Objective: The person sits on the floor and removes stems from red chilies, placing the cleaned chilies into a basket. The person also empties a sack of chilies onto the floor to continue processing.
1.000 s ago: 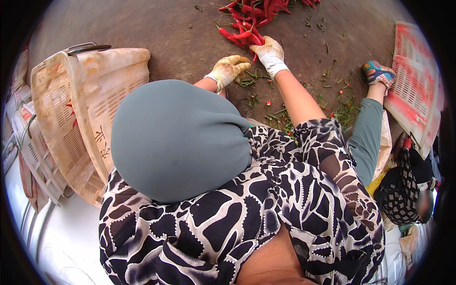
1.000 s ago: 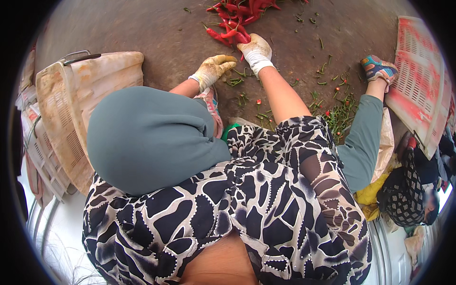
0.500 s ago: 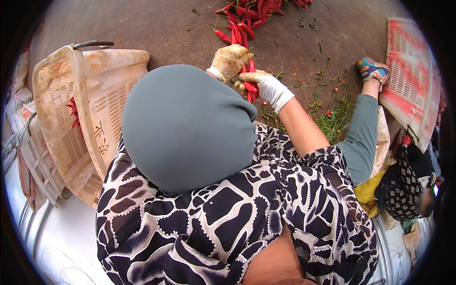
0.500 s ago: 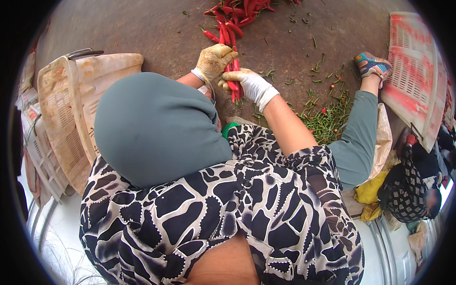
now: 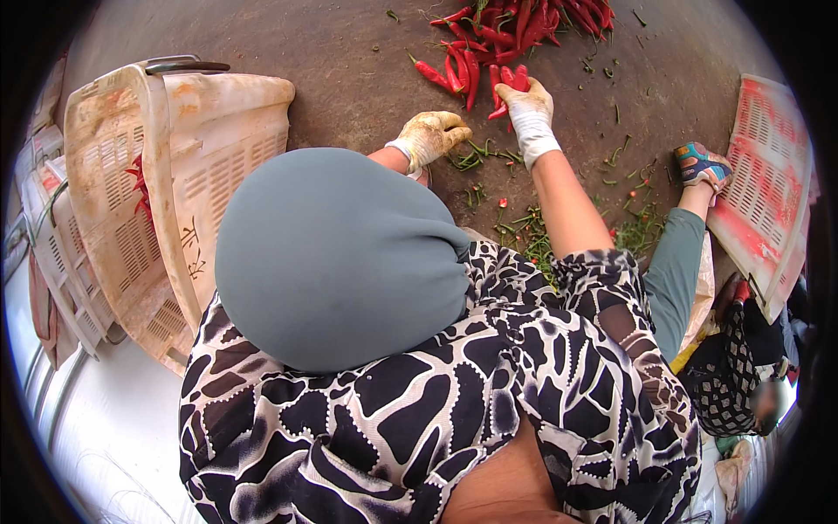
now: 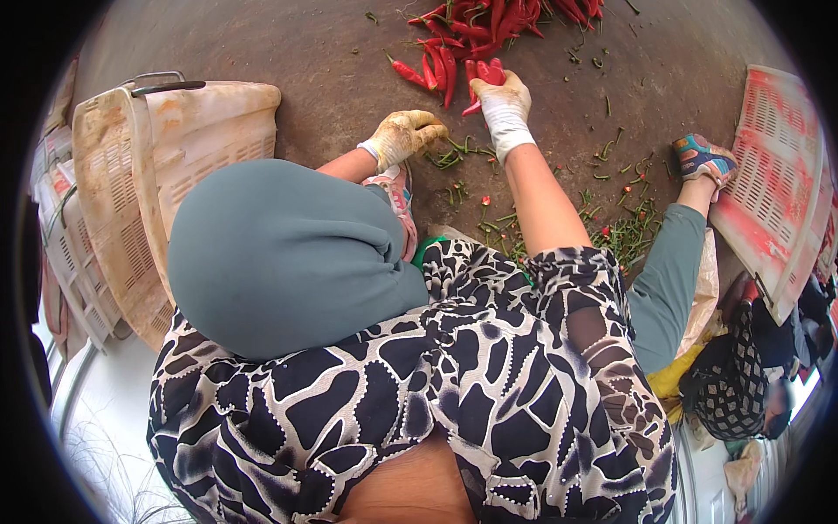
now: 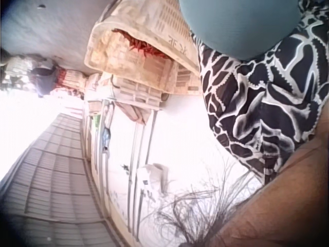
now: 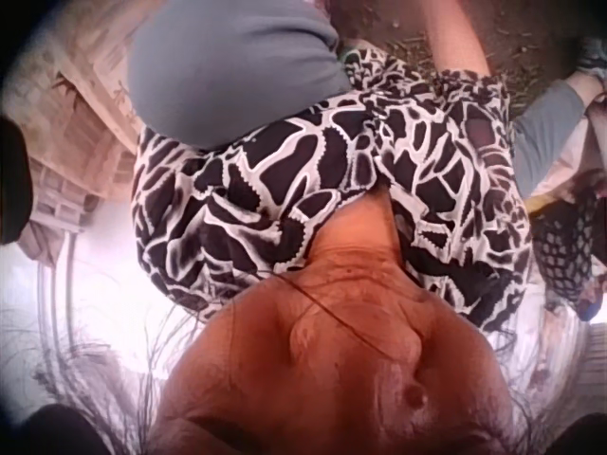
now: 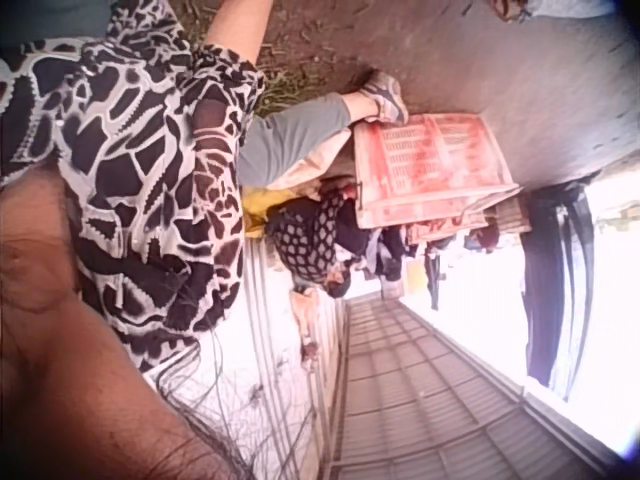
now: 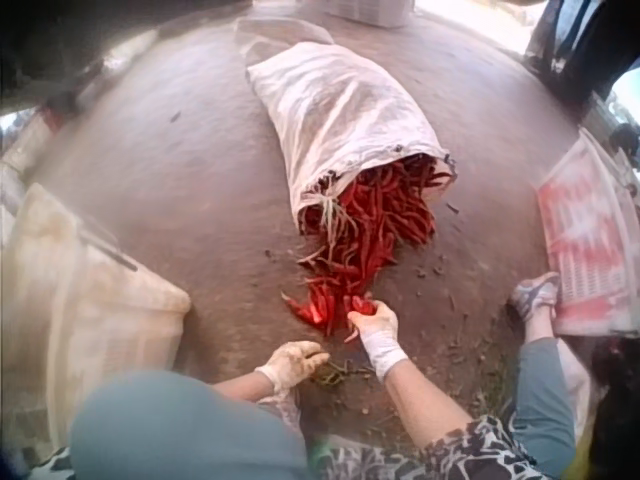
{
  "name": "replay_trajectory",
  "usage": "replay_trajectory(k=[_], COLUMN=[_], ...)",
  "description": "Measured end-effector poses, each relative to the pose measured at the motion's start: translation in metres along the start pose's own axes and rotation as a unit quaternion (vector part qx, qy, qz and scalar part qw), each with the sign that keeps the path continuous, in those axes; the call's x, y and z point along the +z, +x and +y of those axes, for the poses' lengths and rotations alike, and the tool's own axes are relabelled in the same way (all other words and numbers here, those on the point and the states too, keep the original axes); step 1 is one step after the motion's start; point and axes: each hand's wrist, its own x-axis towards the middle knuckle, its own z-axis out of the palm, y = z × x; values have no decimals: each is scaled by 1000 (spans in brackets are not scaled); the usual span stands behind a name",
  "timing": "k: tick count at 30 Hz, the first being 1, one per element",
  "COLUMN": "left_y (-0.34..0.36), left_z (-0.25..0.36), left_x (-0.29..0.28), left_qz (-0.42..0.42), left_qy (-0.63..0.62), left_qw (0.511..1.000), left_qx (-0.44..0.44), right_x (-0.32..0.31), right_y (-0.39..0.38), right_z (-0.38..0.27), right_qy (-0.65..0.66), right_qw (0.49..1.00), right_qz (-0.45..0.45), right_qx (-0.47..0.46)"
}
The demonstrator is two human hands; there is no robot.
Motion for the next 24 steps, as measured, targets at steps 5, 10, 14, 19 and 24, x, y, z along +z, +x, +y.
replay_trajectory(k=[5, 10, 14, 19, 24], left_y=[-2, -12, -18, -17, 0], left_z=[-5, 5, 9, -11, -22], left_x=[6, 9, -4, -14, -18], left_qz=[-22, -104, -83, -37, 17], left_qy=[-53, -7, -54, -171, -228], left_qw=[996, 993, 991, 977, 961], left_qx=[-71, -48, -89, -121, -157], right_x=[-45, 7, 34, 26, 46], right_y=[-52, -87, -148, -69, -20], right_z=[-58, -250, -330, -241, -81], right_qy=[373, 231, 223, -252, -635], right_qw=[901, 818, 817, 815, 622], right_qz=[-153, -487, -273, -280, -143], right_qx=[159, -199, -457, -439, -436])
